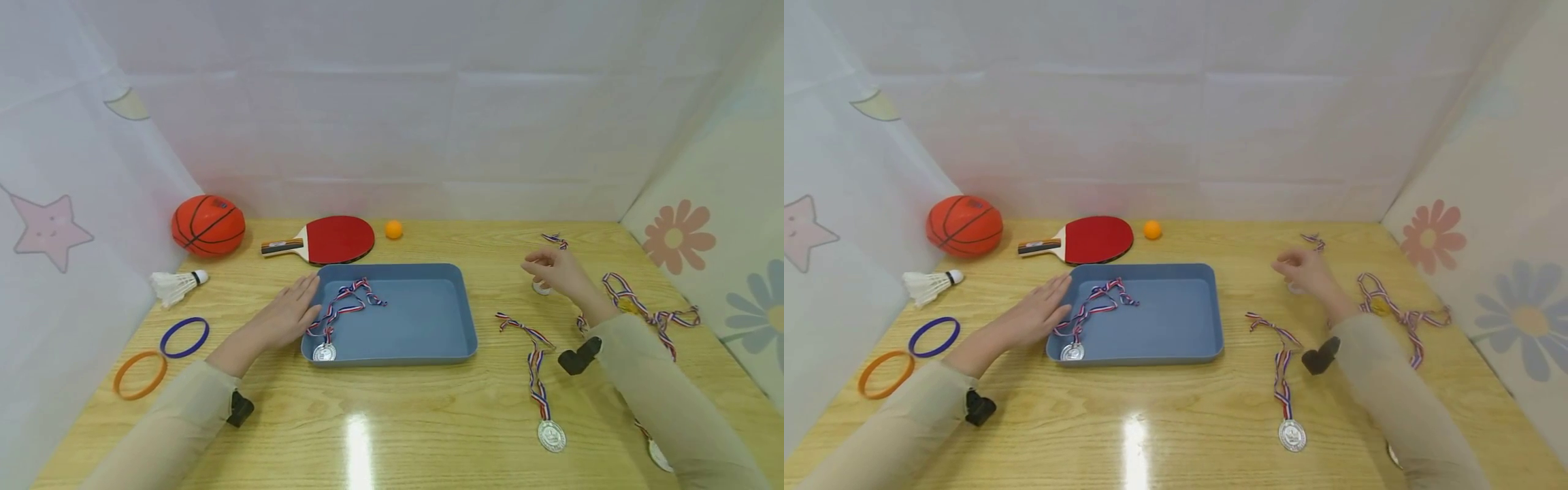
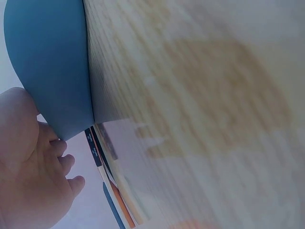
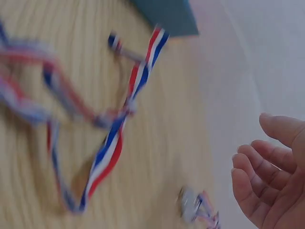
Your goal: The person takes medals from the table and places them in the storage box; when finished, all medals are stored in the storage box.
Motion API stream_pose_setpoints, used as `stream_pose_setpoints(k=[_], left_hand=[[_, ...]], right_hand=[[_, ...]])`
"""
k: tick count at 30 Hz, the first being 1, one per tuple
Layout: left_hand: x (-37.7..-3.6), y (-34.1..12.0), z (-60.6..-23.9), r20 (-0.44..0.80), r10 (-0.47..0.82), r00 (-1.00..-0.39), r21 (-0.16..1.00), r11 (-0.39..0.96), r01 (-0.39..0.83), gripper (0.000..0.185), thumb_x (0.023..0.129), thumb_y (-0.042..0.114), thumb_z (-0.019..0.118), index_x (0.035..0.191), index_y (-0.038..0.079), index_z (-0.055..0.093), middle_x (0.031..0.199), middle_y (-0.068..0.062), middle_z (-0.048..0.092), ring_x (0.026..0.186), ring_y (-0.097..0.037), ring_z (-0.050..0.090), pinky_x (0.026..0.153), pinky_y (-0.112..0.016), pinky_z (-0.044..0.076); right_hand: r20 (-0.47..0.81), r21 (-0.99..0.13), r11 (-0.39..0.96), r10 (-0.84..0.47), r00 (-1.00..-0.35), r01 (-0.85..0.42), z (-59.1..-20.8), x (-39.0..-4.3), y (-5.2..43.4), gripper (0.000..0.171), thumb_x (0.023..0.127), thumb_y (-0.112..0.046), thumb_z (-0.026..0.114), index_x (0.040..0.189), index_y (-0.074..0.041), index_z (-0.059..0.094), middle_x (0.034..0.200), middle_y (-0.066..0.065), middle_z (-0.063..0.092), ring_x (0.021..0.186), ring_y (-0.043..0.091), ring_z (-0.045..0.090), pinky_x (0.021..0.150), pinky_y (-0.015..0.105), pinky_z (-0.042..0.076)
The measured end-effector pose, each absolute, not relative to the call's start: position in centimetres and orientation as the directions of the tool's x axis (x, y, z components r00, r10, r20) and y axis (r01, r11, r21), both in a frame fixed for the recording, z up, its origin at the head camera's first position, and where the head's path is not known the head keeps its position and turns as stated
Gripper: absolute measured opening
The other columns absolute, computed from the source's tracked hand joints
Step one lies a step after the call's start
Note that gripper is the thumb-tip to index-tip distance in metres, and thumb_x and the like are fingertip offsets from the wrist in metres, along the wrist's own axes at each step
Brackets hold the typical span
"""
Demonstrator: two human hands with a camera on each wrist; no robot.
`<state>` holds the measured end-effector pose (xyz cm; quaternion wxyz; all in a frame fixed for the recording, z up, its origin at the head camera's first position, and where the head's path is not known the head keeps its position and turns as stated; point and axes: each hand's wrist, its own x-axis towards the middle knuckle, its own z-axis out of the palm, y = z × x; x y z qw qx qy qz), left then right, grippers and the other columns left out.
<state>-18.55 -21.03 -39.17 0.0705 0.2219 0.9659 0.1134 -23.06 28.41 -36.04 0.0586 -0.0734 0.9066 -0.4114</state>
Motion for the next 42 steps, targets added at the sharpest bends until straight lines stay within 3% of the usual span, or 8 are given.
stream_pose_setpoints(k=[8, 13, 17, 21, 27, 30, 37, 42], left_hand=[[-18.5, -21.1, -39.2, -0.089, 0.438, -0.894, 0.257, 0.878, 0.404, 0.062, 0.099, 0.030, 0.038, 0.145, -0.004, 0.014, 0.150, -0.019, 0.012, 0.136, -0.038, 0.008, 0.106, -0.053, 0.012], [-18.5, -21.0, -39.2, -0.090, 0.437, -0.895, 0.255, 0.879, 0.404, 0.062, 0.099, 0.030, 0.038, 0.145, -0.004, 0.014, 0.151, -0.019, 0.012, 0.136, -0.038, 0.008, 0.107, -0.053, 0.013], [-18.6, -21.0, -39.2, -0.094, 0.437, -0.895, 0.254, 0.879, 0.403, 0.062, 0.099, 0.031, 0.037, 0.145, -0.003, 0.013, 0.151, -0.019, 0.012, 0.136, -0.037, 0.008, 0.107, -0.053, 0.012], [-18.6, -20.9, -39.2, -0.099, 0.443, -0.891, 0.254, 0.877, 0.408, 0.063, 0.099, 0.031, 0.037, 0.145, -0.003, 0.013, 0.151, -0.019, 0.012, 0.136, -0.037, 0.008, 0.107, -0.053, 0.012], [-18.7, -20.8, -39.1, -0.099, 0.448, -0.888, 0.254, 0.874, 0.413, 0.063, 0.099, 0.030, 0.038, 0.145, -0.004, 0.013, 0.151, -0.019, 0.012, 0.136, -0.038, 0.008, 0.107, -0.053, 0.012], [-18.7, -20.9, -39.1, -0.097, 0.449, -0.888, 0.252, 0.875, 0.414, 0.062, 0.099, 0.030, 0.038, 0.145, -0.004, 0.013, 0.151, -0.019, 0.011, 0.136, -0.038, 0.008, 0.106, -0.053, 0.013], [-18.7, -21.0, -39.1, -0.104, 0.442, -0.891, 0.257, 0.877, 0.405, 0.063, 0.098, 0.030, 0.038, 0.145, -0.003, 0.013, 0.151, -0.018, 0.011, 0.136, -0.038, 0.007, 0.107, -0.053, 0.011], [-18.6, -21.0, -39.0, -0.108, 0.440, -0.891, 0.255, 0.879, 0.403, 0.063, 0.098, 0.030, 0.038, 0.145, -0.004, 0.013, 0.151, -0.019, 0.011, 0.136, -0.038, 0.007, 0.107, -0.053, 0.011]], right_hand=[[-0.157, -0.667, 0.745, -0.116, -0.981, 0.019, -37.9, -23.4, 31.3, 0.037, 0.093, -0.025, 0.056, 0.107, 0.009, 0.053, 0.098, 0.022, 0.059, 0.079, 0.032, 0.059, 0.068, 0.041, 0.052], [-0.210, -0.588, 0.808, -0.099, -0.973, 0.045, -38.6, -24.0, 32.2, 0.042, 0.090, -0.032, 0.059, 0.103, 0.007, 0.054, 0.096, 0.020, 0.060, 0.077, 0.027, 0.061, 0.066, 0.038, 0.051], [-0.258, -0.513, 0.855, -0.073, -0.963, 0.073, -39.1, -24.8, 32.9, 0.042, 0.088, -0.041, 0.060, 0.083, 0.001, 0.057, 0.073, 0.008, 0.057, 0.060, 0.019, 0.053, 0.053, 0.031, 0.045], [-0.289, -0.442, 0.893, -0.048, -0.956, 0.088, -39.5, -25.2, 33.4, 0.046, 0.085, -0.046, 0.060, 0.061, -0.010, 0.046, 0.051, -0.003, 0.039, 0.045, 0.012, 0.035, 0.044, 0.028, 0.034], [-0.276, -0.387, 0.917, -0.017, -0.961, 0.095, -39.2, -24.8, 33.5, 0.050, 0.084, -0.048, 0.061, 0.070, -0.005, 0.039, 0.059, 0.003, 0.035, 0.051, 0.017, 0.034, 0.048, 0.031, 0.032], [-0.266, -0.393, 0.915, -0.022, -0.964, 0.088, -39.2, -24.7, 33.5, 0.050, 0.083, -0.047, 0.062, 0.065, -0.007, 0.038, 0.057, 0.000, 0.031, 0.050, 0.015, 0.030, 0.047, 0.030, 0.030], [-0.235, -0.487, 0.872, -0.072, -0.969, 0.053, -39.5, -25.0, 33.8, 0.043, 0.086, -0.037, 0.063, 0.066, -0.008, 0.038, 0.057, -0.001, 0.032, 0.050, 0.015, 0.031, 0.048, 0.029, 0.030], [-0.260, -0.586, 0.806, -0.088, -0.962, 0.085, -39.3, -25.0, 33.6, 0.035, 0.090, -0.026, 0.060, 0.092, 0.008, 0.050, 0.080, 0.013, 0.051, 0.066, 0.020, 0.048, 0.058, 0.032, 0.044]])
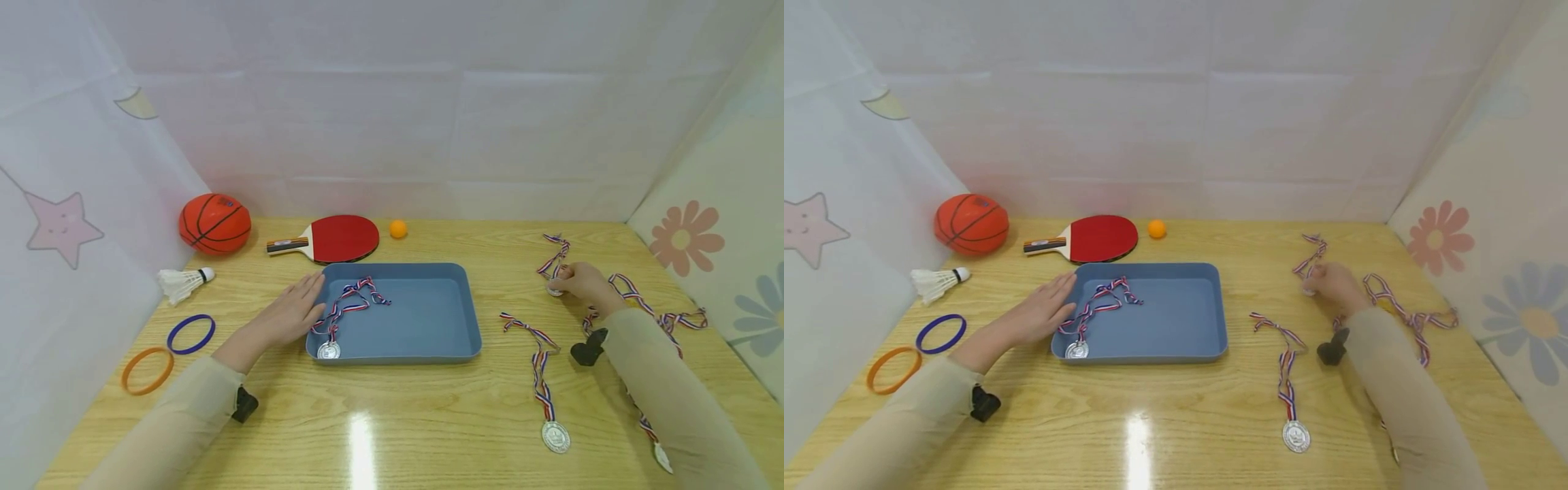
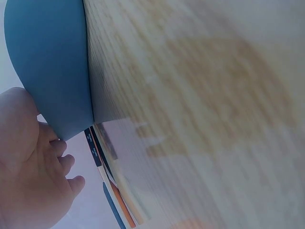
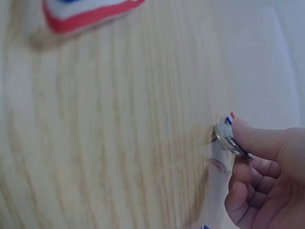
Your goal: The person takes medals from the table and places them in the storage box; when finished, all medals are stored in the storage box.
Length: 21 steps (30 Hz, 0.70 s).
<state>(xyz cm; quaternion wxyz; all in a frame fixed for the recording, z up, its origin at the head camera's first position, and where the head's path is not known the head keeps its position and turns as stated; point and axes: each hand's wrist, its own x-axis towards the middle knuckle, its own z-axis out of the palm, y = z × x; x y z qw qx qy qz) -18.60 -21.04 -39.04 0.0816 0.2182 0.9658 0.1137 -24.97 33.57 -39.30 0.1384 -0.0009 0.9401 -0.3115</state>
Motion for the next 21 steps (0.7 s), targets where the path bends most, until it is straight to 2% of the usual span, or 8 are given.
stream_pose_setpoints(k=[2, 5, 9, 13, 17, 19, 21], left_hand=[[-18.6, -21.0, -39.1, -0.107, 0.443, -0.890, 0.254, 0.878, 0.406, 0.063, 0.099, 0.030, 0.038, 0.145, -0.004, 0.013, 0.151, -0.019, 0.011, 0.136, -0.038, 0.007, 0.107, -0.053, 0.012], [-18.6, -21.0, -39.1, -0.105, 0.446, -0.889, 0.253, 0.876, 0.410, 0.062, 0.099, 0.029, 0.038, 0.145, -0.004, 0.013, 0.151, -0.019, 0.011, 0.136, -0.038, 0.007, 0.107, -0.053, 0.012], [-18.6, -21.0, -39.1, -0.101, 0.450, -0.887, 0.251, 0.875, 0.415, 0.062, 0.099, 0.029, 0.037, 0.145, -0.004, 0.013, 0.151, -0.019, 0.011, 0.136, -0.038, 0.008, 0.107, -0.053, 0.012], [-18.6, -21.0, -39.1, -0.101, 0.449, -0.888, 0.254, 0.875, 0.413, 0.062, 0.099, 0.029, 0.038, 0.145, -0.004, 0.013, 0.151, -0.019, 0.011, 0.136, -0.038, 0.008, 0.107, -0.053, 0.012], [-18.6, -21.0, -39.1, -0.102, 0.446, -0.889, 0.258, 0.875, 0.410, 0.062, 0.099, 0.029, 0.038, 0.145, -0.004, 0.013, 0.151, -0.019, 0.011, 0.136, -0.038, 0.008, 0.107, -0.053, 0.012], [-18.6, -21.0, -39.1, -0.103, 0.445, -0.889, 0.257, 0.876, 0.409, 0.062, 0.099, 0.030, 0.038, 0.145, -0.004, 0.013, 0.151, -0.019, 0.011, 0.136, -0.038, 0.007, 0.107, -0.053, 0.012], [-18.6, -21.1, -39.1, -0.102, 0.445, -0.890, 0.257, 0.876, 0.409, 0.063, 0.099, 0.030, 0.038, 0.145, -0.004, 0.013, 0.151, -0.019, 0.011, 0.136, -0.038, 0.007, 0.107, -0.054, 0.012]], right_hand=[[-0.284, -0.611, 0.784, -0.089, -0.955, 0.109, -39.2, -25.0, 33.5, 0.039, 0.092, -0.023, 0.058, 0.105, 0.013, 0.051, 0.093, 0.018, 0.055, 0.073, 0.021, 0.053, 0.063, 0.034, 0.048], [-0.319, -0.647, 0.750, -0.098, -0.943, 0.141, -39.2, -25.0, 33.4, 0.042, 0.095, -0.021, 0.053, 0.116, 0.016, 0.049, 0.091, 0.016, 0.058, 0.070, 0.019, 0.056, 0.063, 0.032, 0.050], [-0.324, -0.690, 0.707, -0.112, -0.940, 0.153, -38.9, -25.0, 33.3, 0.049, 0.098, -0.025, 0.044, 0.123, 0.016, 0.044, 0.084, 0.009, 0.060, 0.069, 0.015, 0.054, 0.062, 0.030, 0.049], [-0.300, -0.757, 0.633, -0.116, -0.947, 0.162, -38.3, -24.6, 33.2, 0.059, 0.099, -0.033, 0.037, 0.129, 0.018, 0.037, 0.100, 0.012, 0.054, 0.081, 0.018, 0.053, 0.074, 0.033, 0.049], [-0.293, -0.846, 0.492, -0.110, -0.950, 0.205, -37.4, -24.4, 33.3, 0.060, 0.098, -0.036, 0.040, 0.130, 0.015, 0.036, 0.108, 0.008, 0.047, 0.092, 0.018, 0.050, 0.085, 0.036, 0.045], [-0.298, -0.889, 0.393, -0.104, -0.949, 0.236, -37.0, -24.5, 33.4, 0.051, 0.097, -0.035, 0.043, 0.125, 0.008, 0.044, 0.103, 0.002, 0.049, 0.090, 0.014, 0.051, 0.084, 0.033, 0.045], [-0.299, -0.922, 0.289, -0.104, -0.949, 0.258, -36.5, -24.5, 33.6, 0.034, 0.097, -0.032, 0.046, 0.112, -0.003, 0.054, 0.094, -0.003, 0.052, 0.085, 0.010, 0.052, 0.080, 0.028, 0.046]])
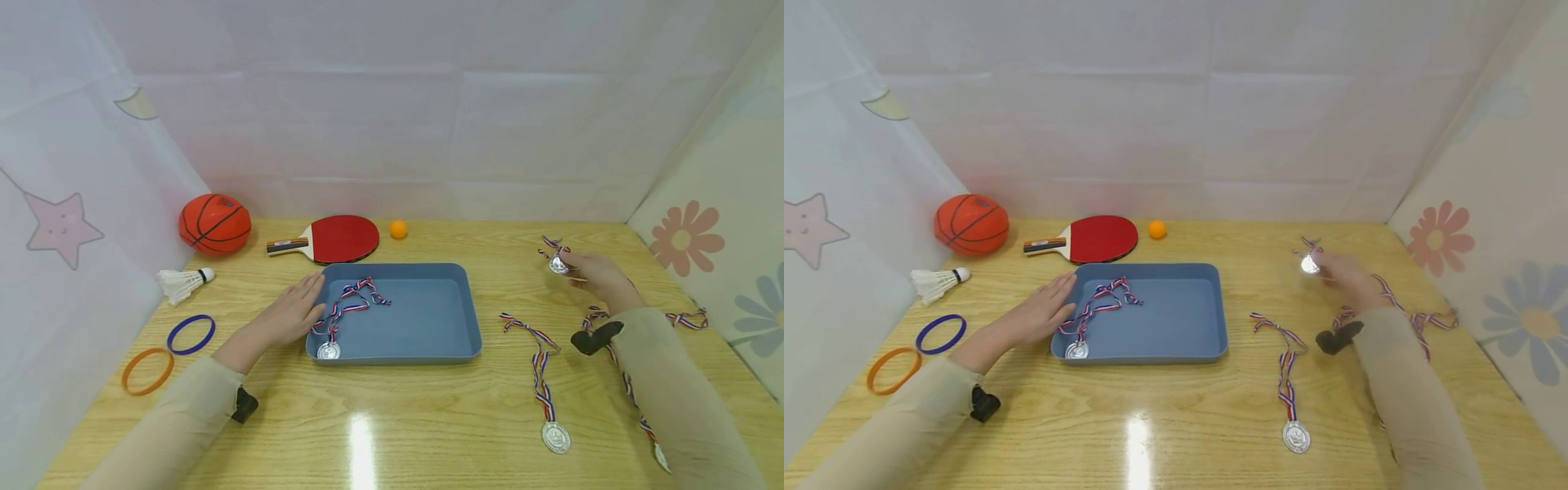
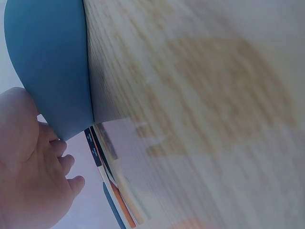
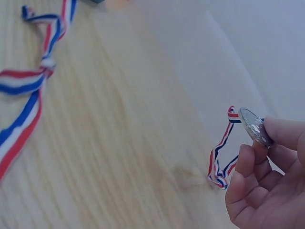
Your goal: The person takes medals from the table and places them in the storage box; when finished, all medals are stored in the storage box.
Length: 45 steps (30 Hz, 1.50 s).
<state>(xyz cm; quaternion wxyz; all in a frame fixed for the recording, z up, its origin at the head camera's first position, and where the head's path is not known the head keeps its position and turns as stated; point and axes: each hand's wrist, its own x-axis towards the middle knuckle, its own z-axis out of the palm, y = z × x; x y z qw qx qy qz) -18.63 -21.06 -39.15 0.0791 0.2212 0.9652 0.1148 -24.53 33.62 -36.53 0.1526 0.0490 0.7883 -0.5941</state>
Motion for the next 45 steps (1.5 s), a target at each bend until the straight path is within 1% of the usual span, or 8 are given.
stream_pose_setpoints(k=[2, 5, 8, 16, 27, 32, 41, 45], left_hand=[[-18.6, -21.1, -39.2, -0.101, 0.445, -0.890, 0.256, 0.876, 0.409, 0.063, 0.099, 0.030, 0.038, 0.145, -0.004, 0.013, 0.151, -0.019, 0.011, 0.136, -0.038, 0.007, 0.107, -0.053, 0.012], [-18.6, -21.1, -39.2, -0.098, 0.446, -0.890, 0.253, 0.876, 0.411, 0.062, 0.099, 0.030, 0.038, 0.145, -0.004, 0.013, 0.150, -0.019, 0.012, 0.136, -0.038, 0.008, 0.107, -0.053, 0.012], [-18.6, -21.1, -39.2, -0.097, 0.446, -0.890, 0.253, 0.876, 0.411, 0.062, 0.099, 0.030, 0.038, 0.145, -0.004, 0.013, 0.150, -0.019, 0.012, 0.136, -0.038, 0.008, 0.107, -0.053, 0.012], [-18.5, -21.1, -39.1, -0.091, 0.442, -0.892, 0.253, 0.877, 0.409, 0.062, 0.098, 0.029, 0.039, 0.145, -0.005, 0.014, 0.150, -0.019, 0.012, 0.136, -0.038, 0.008, 0.106, -0.054, 0.012], [-18.6, -21.2, -39.3, -0.086, 0.448, -0.890, 0.247, 0.875, 0.417, 0.062, 0.099, 0.028, 0.038, 0.144, -0.005, 0.013, 0.150, -0.020, 0.011, 0.136, -0.038, 0.008, 0.107, -0.052, 0.012], [-18.6, -21.2, -39.3, -0.087, 0.446, -0.891, 0.244, 0.876, 0.415, 0.062, 0.099, 0.028, 0.038, 0.145, -0.005, 0.013, 0.151, -0.019, 0.011, 0.136, -0.038, 0.008, 0.107, -0.052, 0.012], [-18.6, -21.1, -39.2, -0.096, 0.442, -0.892, 0.245, 0.879, 0.409, 0.062, 0.099, 0.029, 0.038, 0.145, -0.004, 0.013, 0.151, -0.019, 0.010, 0.136, -0.038, 0.008, 0.107, -0.052, 0.012], [-18.7, -21.1, -39.2, -0.101, 0.440, -0.892, 0.247, 0.880, 0.406, 0.062, 0.099, 0.030, 0.038, 0.145, -0.004, 0.012, 0.151, -0.018, 0.010, 0.136, -0.037, 0.007, 0.107, -0.052, 0.011]], right_hand=[[-0.294, -0.945, 0.178, -0.097, -0.951, 0.274, -36.1, -24.6, 33.8, 0.020, 0.096, -0.027, 0.049, 0.095, -0.012, 0.061, 0.086, -0.007, 0.056, 0.079, 0.007, 0.053, 0.074, 0.023, 0.047], [-0.281, -0.959, 0.055, -0.085, -0.956, 0.277, -35.4, -24.5, 33.8, 0.018, 0.094, -0.023, 0.052, 0.081, -0.019, 0.065, 0.080, -0.008, 0.058, 0.075, 0.006, 0.053, 0.067, 0.020, 0.047], [-0.257, -0.966, -0.009, -0.091, -0.962, 0.259, -34.7, -24.5, 33.8, 0.018, 0.093, -0.021, 0.054, 0.080, -0.020, 0.066, 0.081, -0.007, 0.058, 0.075, 0.007, 0.052, 0.066, 0.021, 0.046], [-0.184, -0.961, -0.180, -0.150, -0.971, 0.210, -32.7, -24.8, 33.4, 0.016, 0.094, -0.015, 0.053, 0.083, -0.013, 0.065, 0.080, -0.003, 0.058, 0.072, 0.010, 0.052, 0.066, 0.023, 0.046], [-0.052, -0.948, -0.288, -0.271, -0.961, 0.133, -30.2, -24.1, 30.4, 0.016, 0.095, -0.009, 0.049, 0.094, -0.007, 0.065, 0.090, 0.003, 0.060, 0.078, 0.014, 0.055, 0.068, 0.025, 0.046], [0.006, -0.954, -0.283, -0.341, -0.940, 0.097, -29.2, -23.8, 28.6, 0.019, 0.097, -0.007, 0.045, 0.096, -0.006, 0.065, 0.094, 0.004, 0.065, 0.080, 0.014, 0.058, 0.069, 0.024, 0.046], [0.077, -0.972, -0.235, -0.425, -0.902, 0.028, -27.7, -22.6, 24.5, 0.019, 0.095, -0.004, 0.049, 0.089, -0.005, 0.067, 0.101, 0.006, 0.066, 0.095, 0.017, 0.060, 0.073, 0.027, 0.048], [0.059, -0.979, -0.200, -0.454, -0.889, 0.037, -27.4, -22.1, 22.4, 0.018, 0.094, -0.004, 0.051, 0.084, -0.005, 0.066, 0.099, 0.006, 0.067, 0.092, 0.017, 0.061, 0.073, 0.027, 0.049]])
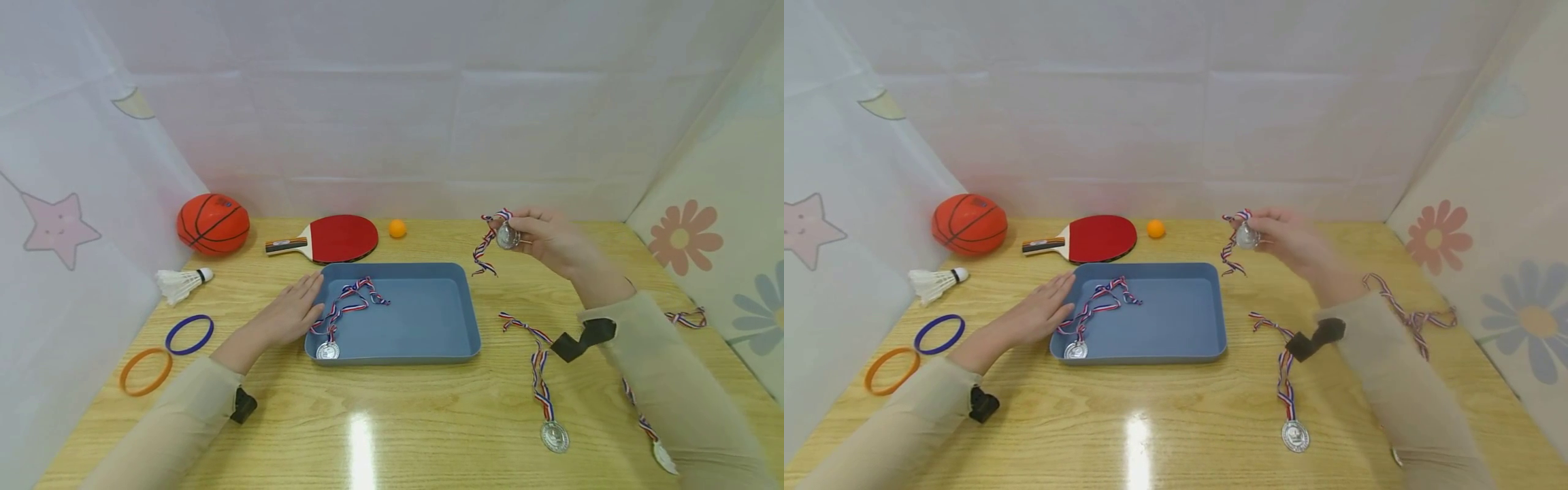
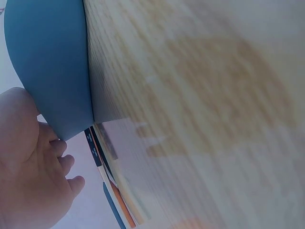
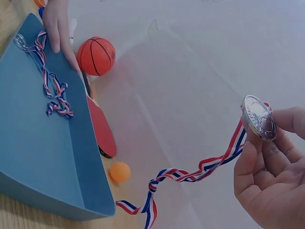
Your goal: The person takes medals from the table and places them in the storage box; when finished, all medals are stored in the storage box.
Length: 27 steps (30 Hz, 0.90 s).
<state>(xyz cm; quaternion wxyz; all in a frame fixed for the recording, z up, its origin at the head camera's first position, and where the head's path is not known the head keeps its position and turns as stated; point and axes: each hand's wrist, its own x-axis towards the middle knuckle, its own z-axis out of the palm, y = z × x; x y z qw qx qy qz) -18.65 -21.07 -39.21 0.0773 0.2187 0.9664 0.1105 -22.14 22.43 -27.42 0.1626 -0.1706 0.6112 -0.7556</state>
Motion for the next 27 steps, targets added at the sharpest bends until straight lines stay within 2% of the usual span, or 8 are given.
stream_pose_setpoints(k=[8, 15, 19, 27], left_hand=[[-18.7, -21.0, -39.2, -0.099, 0.442, -0.891, 0.246, 0.879, 0.409, 0.062, 0.099, 0.030, 0.037, 0.145, -0.004, 0.013, 0.151, -0.018, 0.011, 0.136, -0.037, 0.008, 0.107, -0.052, 0.012], [-18.7, -20.8, -39.1, -0.104, 0.443, -0.891, 0.251, 0.878, 0.407, 0.062, 0.099, 0.029, 0.038, 0.145, -0.004, 0.013, 0.151, -0.018, 0.011, 0.136, -0.038, 0.008, 0.107, -0.053, 0.012], [-18.7, -20.7, -39.0, -0.103, 0.442, -0.891, 0.246, 0.879, 0.408, 0.062, 0.099, 0.029, 0.037, 0.145, -0.004, 0.013, 0.151, -0.018, 0.011, 0.136, -0.037, 0.007, 0.107, -0.053, 0.012], [-18.8, -20.4, -39.0, -0.100, 0.445, -0.890, 0.246, 0.878, 0.411, 0.062, 0.099, 0.030, 0.037, 0.145, -0.004, 0.013, 0.151, -0.018, 0.011, 0.136, -0.037, 0.008, 0.107, -0.053, 0.013]], right_hand=[[0.007, -0.991, -0.117, -0.507, -0.862, 0.061, -27.4, -21.7, 18.1, 0.020, 0.094, 0.000, 0.047, 0.082, -0.008, 0.062, 0.098, 0.004, 0.067, 0.084, 0.016, 0.061, 0.073, 0.029, 0.050], [-0.041, -0.998, -0.022, -0.524, -0.851, 0.061, -27.8, -21.6, 14.7, 0.015, 0.093, -0.001, 0.047, 0.085, -0.006, 0.059, 0.081, 0.004, 0.059, 0.071, 0.015, 0.056, 0.067, 0.028, 0.048], [-0.053, -0.999, 0.034, -0.541, -0.839, 0.041, -28.2, -21.9, 12.8, 0.009, 0.094, -0.004, 0.048, 0.090, -0.003, 0.057, 0.084, 0.006, 0.057, 0.073, 0.016, 0.054, 0.069, 0.030, 0.047], [-0.057, -0.997, 0.068, -0.549, -0.834, 0.023, -29.3, -23.0, 9.3, 0.009, 0.093, -0.006, 0.051, 0.093, 0.001, 0.056, 0.087, 0.009, 0.056, 0.074, 0.019, 0.055, 0.070, 0.030, 0.049]])
